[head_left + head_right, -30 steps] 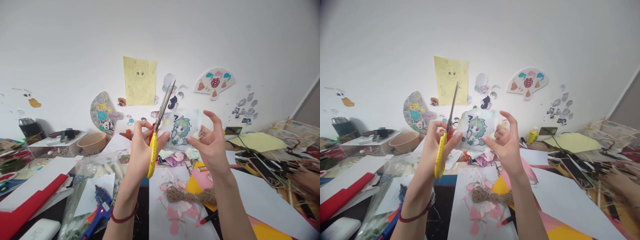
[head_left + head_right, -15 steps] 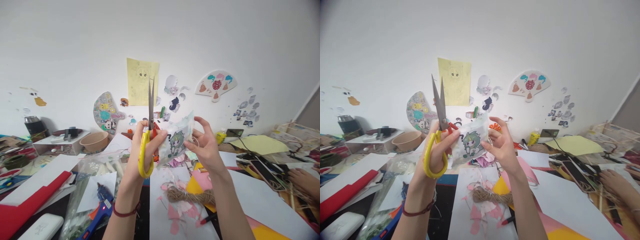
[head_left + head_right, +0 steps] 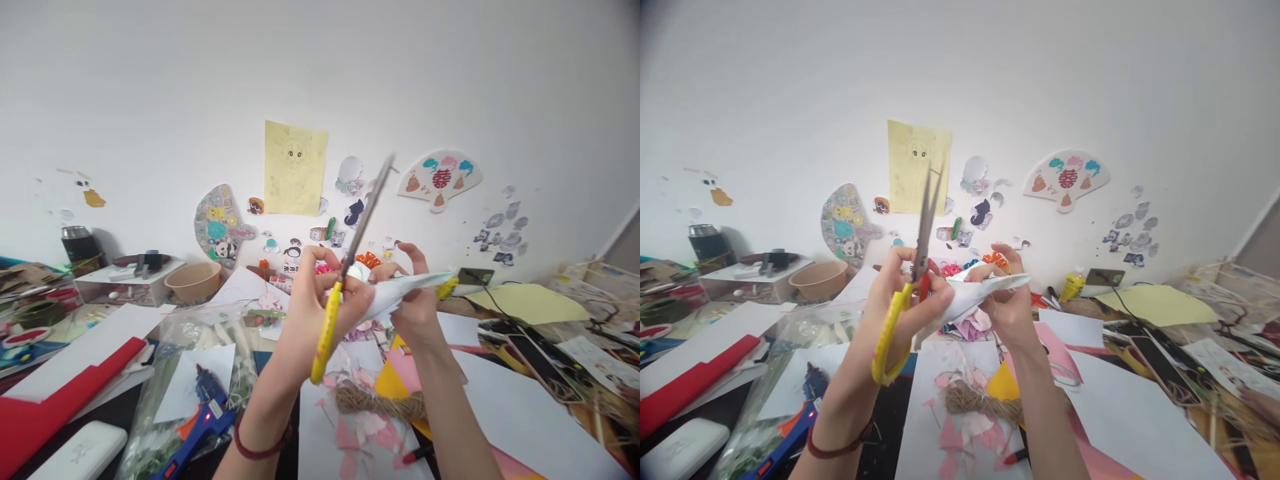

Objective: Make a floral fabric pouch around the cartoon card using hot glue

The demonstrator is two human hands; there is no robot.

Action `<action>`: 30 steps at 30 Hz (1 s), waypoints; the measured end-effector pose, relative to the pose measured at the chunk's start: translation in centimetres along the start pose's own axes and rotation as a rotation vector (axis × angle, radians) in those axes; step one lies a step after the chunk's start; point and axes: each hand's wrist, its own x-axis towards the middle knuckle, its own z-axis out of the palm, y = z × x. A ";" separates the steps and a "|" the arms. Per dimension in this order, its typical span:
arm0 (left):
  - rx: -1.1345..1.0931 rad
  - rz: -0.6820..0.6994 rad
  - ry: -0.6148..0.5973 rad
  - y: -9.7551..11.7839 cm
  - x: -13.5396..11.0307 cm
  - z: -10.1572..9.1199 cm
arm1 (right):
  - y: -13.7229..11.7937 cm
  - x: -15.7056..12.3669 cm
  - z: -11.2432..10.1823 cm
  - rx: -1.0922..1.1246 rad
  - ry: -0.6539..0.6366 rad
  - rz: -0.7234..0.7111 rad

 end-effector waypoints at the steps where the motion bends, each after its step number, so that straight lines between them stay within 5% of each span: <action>1: -0.006 -0.016 -0.022 0.2 -0.2 0.3 | 0.0 0.0 0.2 0.007 -0.001 -0.008; 9: 0.070 -0.054 -0.068 0.5 -1.1 1.3 | -0.2 0.1 0.2 0.013 0.049 0.009; 21: 0.239 0.123 0.311 -2.3 1.7 -1.6 | -0.6 -0.1 -0.7 0.034 -0.114 0.410; 27: 0.828 0.190 0.546 -1.2 1.7 -3.6 | -0.9 0.2 -1.3 -0.139 -0.003 0.304; 30: 1.166 0.109 0.594 0.3 1.2 -4.5 | -2.2 -0.1 -1.2 -0.158 0.049 0.213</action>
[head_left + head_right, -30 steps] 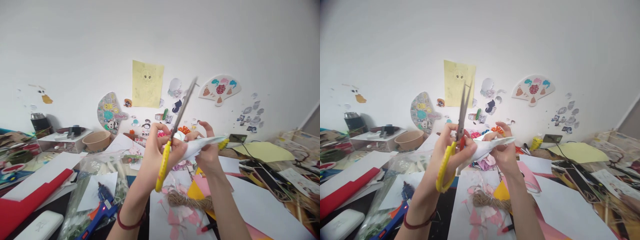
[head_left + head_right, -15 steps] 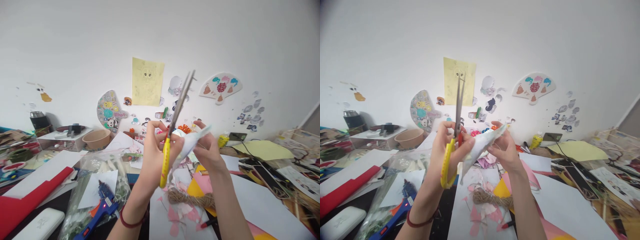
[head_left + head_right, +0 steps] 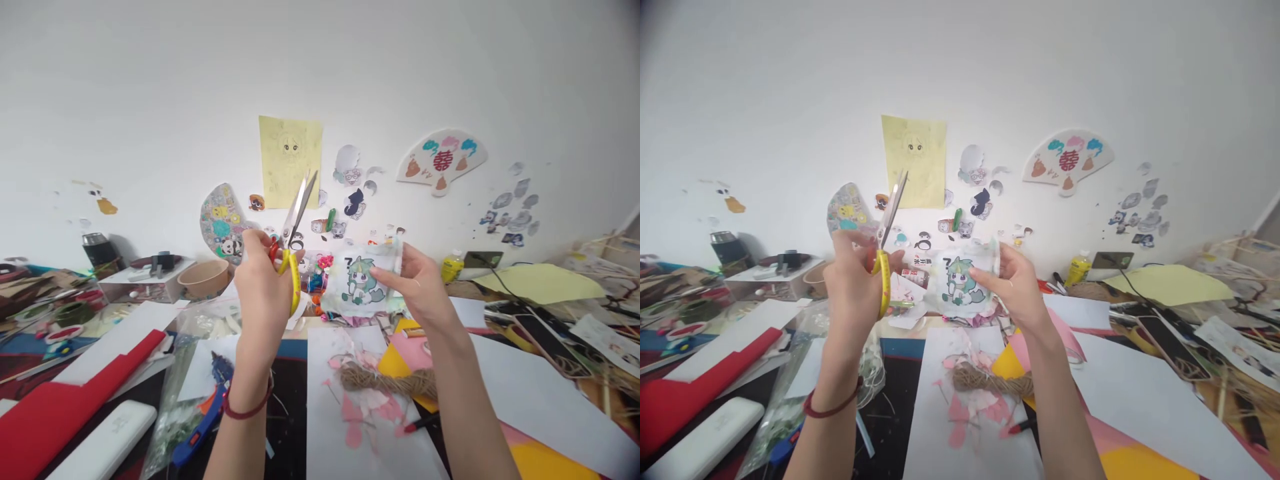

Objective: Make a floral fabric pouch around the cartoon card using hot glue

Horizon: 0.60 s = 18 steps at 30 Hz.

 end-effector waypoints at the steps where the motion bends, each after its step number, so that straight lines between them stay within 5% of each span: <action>1: 0.133 -0.007 -0.031 -0.2 0.0 -0.4 | -0.7 -0.4 0.1 0.004 0.020 -0.034; 4: 0.475 0.030 -0.212 -1.4 -1.2 -1.2 | -3.1 -2.3 0.7 -0.019 0.073 -0.121; 9: 0.527 0.054 -0.519 -3.8 -6.9 -0.5 | -5.6 -5.7 1.5 -0.037 0.099 -0.089; 18: 0.616 -0.117 -0.794 -4.4 -16.7 2.8 | -2.4 -12.3 0.1 0.153 0.054 0.304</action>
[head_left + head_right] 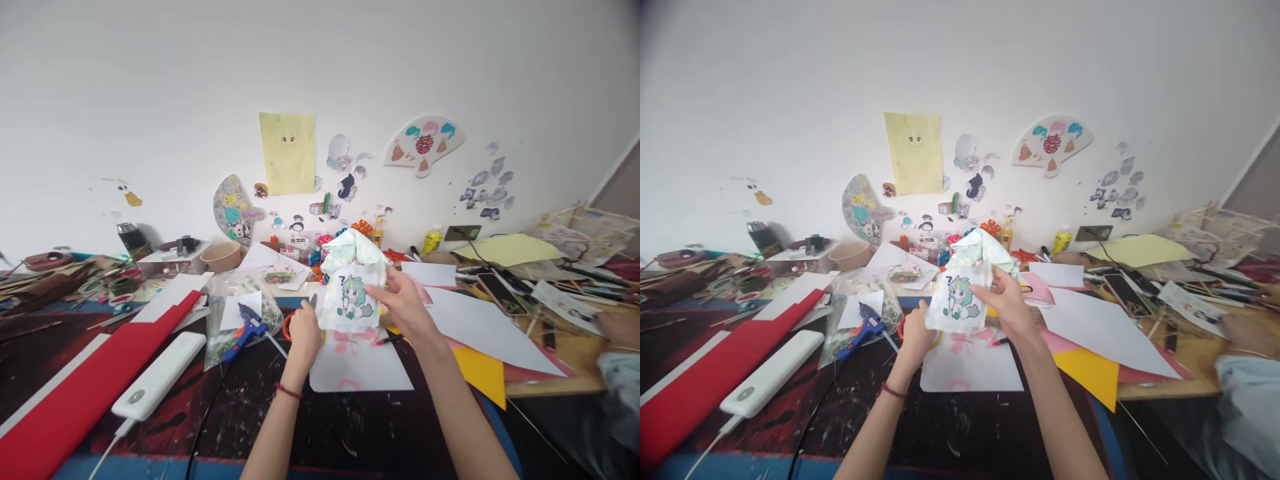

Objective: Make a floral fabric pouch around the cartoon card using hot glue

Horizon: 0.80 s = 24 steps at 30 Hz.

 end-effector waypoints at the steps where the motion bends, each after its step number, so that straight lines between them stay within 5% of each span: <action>1: 0.004 -0.013 -0.007 0.2 -0.3 0.6 | 0.7 -0.7 -0.2 0.018 -0.002 0.053; 7: 0.061 -0.110 0.016 0.0 -0.8 2.5 | 4.4 -3.3 -0.6 0.028 0.040 0.212; 15: 0.142 -0.054 0.102 -1.4 -0.8 1.7 | 8.7 -1.8 -0.1 0.025 0.027 0.303; 19: 0.168 -0.023 0.164 -5.2 -3.3 -0.5 | 10.3 -0.8 0.3 0.027 0.029 0.342; 22: 0.300 -0.185 0.363 -9.4 -5.0 -1.4 | 11.0 -0.2 0.9 0.030 -0.031 0.396; 24: 0.405 -0.215 0.376 -11.9 -5.4 -1.2 | 11.2 0.2 1.8 0.046 -0.112 0.438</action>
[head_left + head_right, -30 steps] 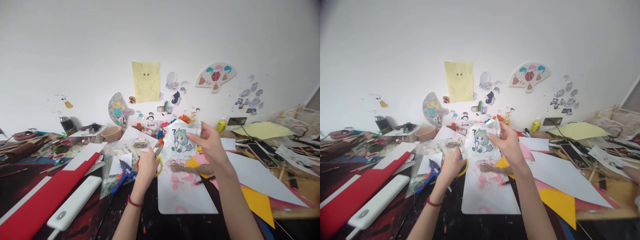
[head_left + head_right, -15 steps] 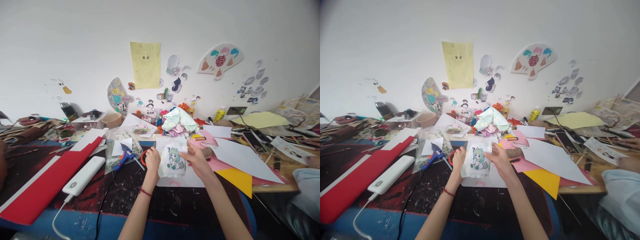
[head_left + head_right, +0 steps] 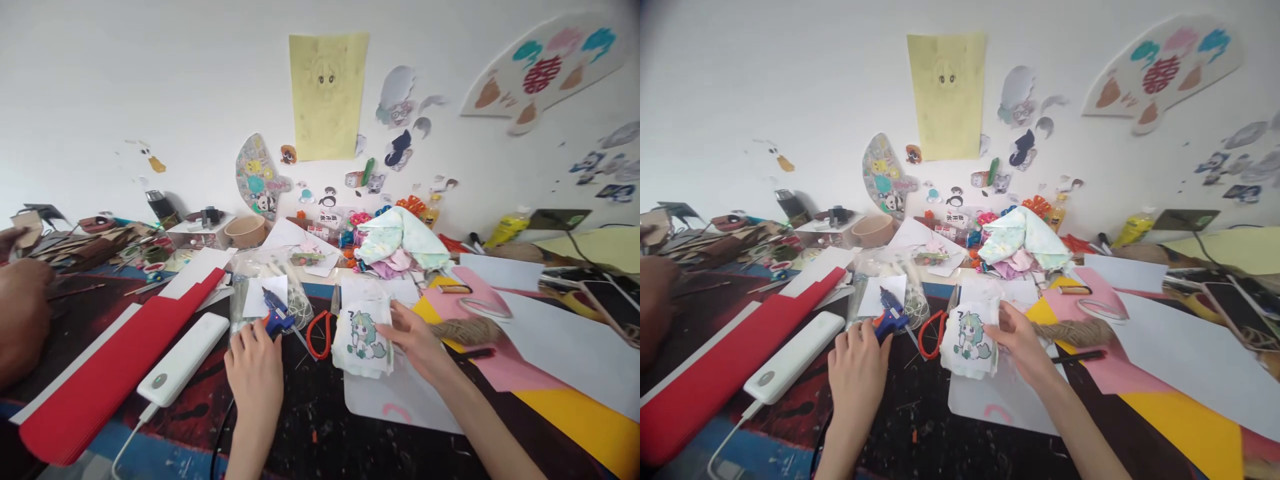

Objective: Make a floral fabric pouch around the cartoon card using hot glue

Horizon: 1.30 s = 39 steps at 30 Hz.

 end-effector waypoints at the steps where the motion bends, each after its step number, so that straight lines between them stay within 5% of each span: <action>1: 0.026 0.013 -0.016 -0.8 0.0 0.7 | 0.1 0.3 0.5 0.001 -0.049 0.021; 5: 0.019 0.071 -0.048 -2.1 0.7 3.2 | 0.8 1.4 2.6 -0.024 -0.186 0.080; 9: -0.052 0.156 -0.081 -2.6 1.4 4.0 | 2.5 2.2 3.2 -0.149 -0.114 0.046; 17: -0.228 0.125 -0.149 -3.9 0.9 3.5 | 4.3 2.2 2.6 -0.604 -0.050 -0.258; 24: -0.435 0.032 0.028 -4.6 0.5 4.2 | 4.0 1.9 3.0 -0.792 0.032 -0.544; 34: -0.979 -0.189 0.042 -6.3 -0.5 2.9 | 1.6 4.1 4.8 -0.931 -0.239 -0.491; 39: -1.362 -0.196 -0.255 -5.8 -1.5 3.0 | 2.8 4.8 4.6 -1.066 -0.458 -0.510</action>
